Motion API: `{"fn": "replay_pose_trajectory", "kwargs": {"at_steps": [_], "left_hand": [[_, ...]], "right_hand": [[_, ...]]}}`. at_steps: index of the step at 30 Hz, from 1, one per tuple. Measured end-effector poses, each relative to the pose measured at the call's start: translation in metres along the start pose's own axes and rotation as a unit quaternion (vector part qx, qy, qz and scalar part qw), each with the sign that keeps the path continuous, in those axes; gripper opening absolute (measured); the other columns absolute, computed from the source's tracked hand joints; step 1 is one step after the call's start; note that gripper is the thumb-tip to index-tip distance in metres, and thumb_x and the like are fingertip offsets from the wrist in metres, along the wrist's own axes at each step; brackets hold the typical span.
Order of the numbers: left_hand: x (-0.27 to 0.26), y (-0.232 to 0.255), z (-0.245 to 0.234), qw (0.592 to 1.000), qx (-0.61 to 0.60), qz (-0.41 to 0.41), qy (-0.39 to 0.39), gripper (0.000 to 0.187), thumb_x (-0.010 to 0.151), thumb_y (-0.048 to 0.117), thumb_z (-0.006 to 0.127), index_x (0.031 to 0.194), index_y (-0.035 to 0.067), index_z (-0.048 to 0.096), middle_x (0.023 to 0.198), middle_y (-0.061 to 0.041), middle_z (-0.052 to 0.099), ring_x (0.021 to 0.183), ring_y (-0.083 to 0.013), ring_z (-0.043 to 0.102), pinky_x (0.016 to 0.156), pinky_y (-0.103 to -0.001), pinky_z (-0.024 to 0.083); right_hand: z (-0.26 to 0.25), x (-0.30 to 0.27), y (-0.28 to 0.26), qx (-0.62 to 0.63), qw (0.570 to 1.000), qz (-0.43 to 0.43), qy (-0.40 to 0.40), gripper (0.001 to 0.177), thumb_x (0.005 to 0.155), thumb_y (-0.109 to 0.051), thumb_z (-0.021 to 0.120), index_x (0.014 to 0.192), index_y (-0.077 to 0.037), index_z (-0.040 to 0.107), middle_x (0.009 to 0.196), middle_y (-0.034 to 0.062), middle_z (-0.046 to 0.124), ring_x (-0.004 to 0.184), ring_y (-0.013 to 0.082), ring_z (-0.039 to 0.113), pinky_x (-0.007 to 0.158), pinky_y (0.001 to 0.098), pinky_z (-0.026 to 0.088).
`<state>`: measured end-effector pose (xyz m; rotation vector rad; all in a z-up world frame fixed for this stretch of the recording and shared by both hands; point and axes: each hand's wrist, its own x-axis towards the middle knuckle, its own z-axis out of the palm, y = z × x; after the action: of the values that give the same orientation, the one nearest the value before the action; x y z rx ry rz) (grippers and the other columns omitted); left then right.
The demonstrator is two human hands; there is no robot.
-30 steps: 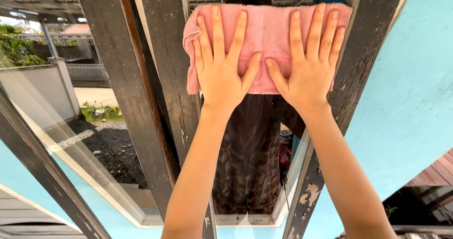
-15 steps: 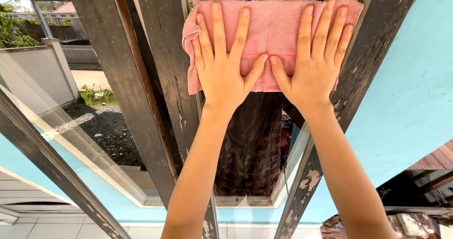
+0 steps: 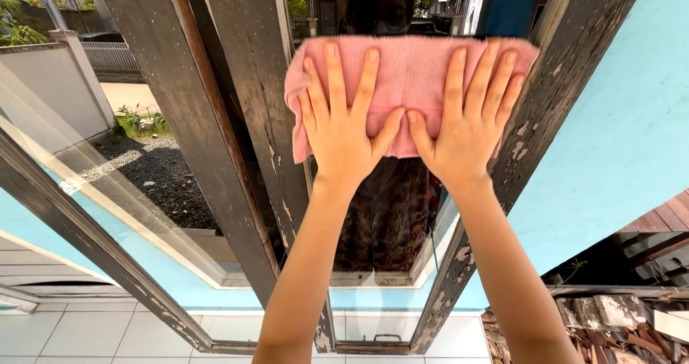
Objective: The person wipes a glass window pane with a pink cloth, moving the cloth across the surface in repeated strokes. The person folds and repositions the cloth multiple times while continuing to wipe the same window area.
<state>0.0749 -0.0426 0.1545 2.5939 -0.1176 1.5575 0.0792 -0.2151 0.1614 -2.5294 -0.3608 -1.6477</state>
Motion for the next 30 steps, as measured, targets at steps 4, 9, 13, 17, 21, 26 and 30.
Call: {"fn": "replay_pose_trajectory", "kwargs": {"at_steps": [4,9,13,17,21,26,30], "left_hand": [[-0.033,-0.001,0.012,0.999,-0.03,-0.004,-0.013,0.077,0.101,0.076,0.041,0.163,0.035,0.024,0.171,-0.013,0.013,0.158,-0.0449,0.022,0.122,-0.063,0.039],[-0.079,-0.002,0.037,0.999,-0.029,-0.01,-0.013,0.076,0.098,0.076,0.043,0.16,0.034,0.03,0.169,-0.015,0.019,0.154,-0.0477,0.029,0.117,-0.061,0.042],[-0.119,-0.004,0.065,0.994,-0.028,-0.002,0.107,0.073,0.09,0.075,0.043,0.151,0.036,0.047,0.161,-0.016,0.036,0.148,-0.0466,0.028,0.118,-0.052,0.018],[-0.161,-0.006,0.082,0.995,-0.02,-0.009,0.096,0.073,0.088,0.076,0.045,0.149,0.037,0.05,0.159,-0.015,0.04,0.147,-0.0458,0.031,0.118,-0.051,0.02],[-0.205,-0.01,0.097,0.997,-0.022,-0.008,0.067,0.074,0.086,0.075,0.047,0.15,0.037,0.048,0.162,-0.015,0.035,0.149,-0.0465,0.025,0.118,-0.052,0.017],[-0.252,-0.011,0.113,0.999,-0.016,-0.01,0.049,0.074,0.085,0.073,0.049,0.149,0.037,0.049,0.159,-0.016,0.039,0.145,-0.0471,0.033,0.114,-0.053,0.024],[-0.292,-0.013,0.123,0.999,-0.011,-0.013,0.039,0.072,0.084,0.073,0.051,0.146,0.037,0.053,0.156,-0.016,0.043,0.141,-0.047,0.038,0.111,-0.052,0.028]], "right_hand": [[0.01,-0.031,-0.002,0.0,1.0,0.005,-0.016,0.088,0.105,-0.066,0.032,0.16,0.002,0.027,0.164,0.0287,0.022,0.153,0.0496,0.018,0.128,0.0617,0.014],[0.032,-0.076,0.0,0.014,0.999,0.008,-0.034,0.089,0.104,-0.065,0.035,0.158,0.006,0.027,0.163,0.0301,0.025,0.152,0.0494,0.019,0.126,0.0637,0.013],[0.055,-0.118,0.004,-0.052,0.994,-0.062,0.07,0.09,0.1,-0.065,0.036,0.15,0.009,0.048,0.154,0.0361,0.039,0.145,0.055,0.025,0.118,0.0647,0.014],[0.067,-0.161,0.002,-0.036,0.996,-0.052,0.056,0.089,0.097,-0.065,0.041,0.146,0.009,0.052,0.152,0.0356,0.043,0.144,0.0552,0.029,0.118,0.0667,0.016],[0.079,-0.203,0.0,-0.034,0.998,-0.044,0.04,0.09,0.095,-0.065,0.043,0.146,0.008,0.051,0.152,0.0351,0.043,0.144,0.055,0.03,0.117,0.0673,0.017],[0.09,-0.247,-0.003,-0.041,0.998,-0.041,0.025,0.087,0.094,-0.065,0.041,0.143,0.007,0.054,0.149,0.0355,0.045,0.143,0.0562,0.032,0.116,0.0691,0.02],[0.098,-0.284,-0.007,-0.033,0.999,-0.034,0.011,0.086,0.093,-0.064,0.044,0.14,0.007,0.056,0.147,0.0354,0.047,0.143,0.0566,0.032,0.116,0.0695,0.021]]}}
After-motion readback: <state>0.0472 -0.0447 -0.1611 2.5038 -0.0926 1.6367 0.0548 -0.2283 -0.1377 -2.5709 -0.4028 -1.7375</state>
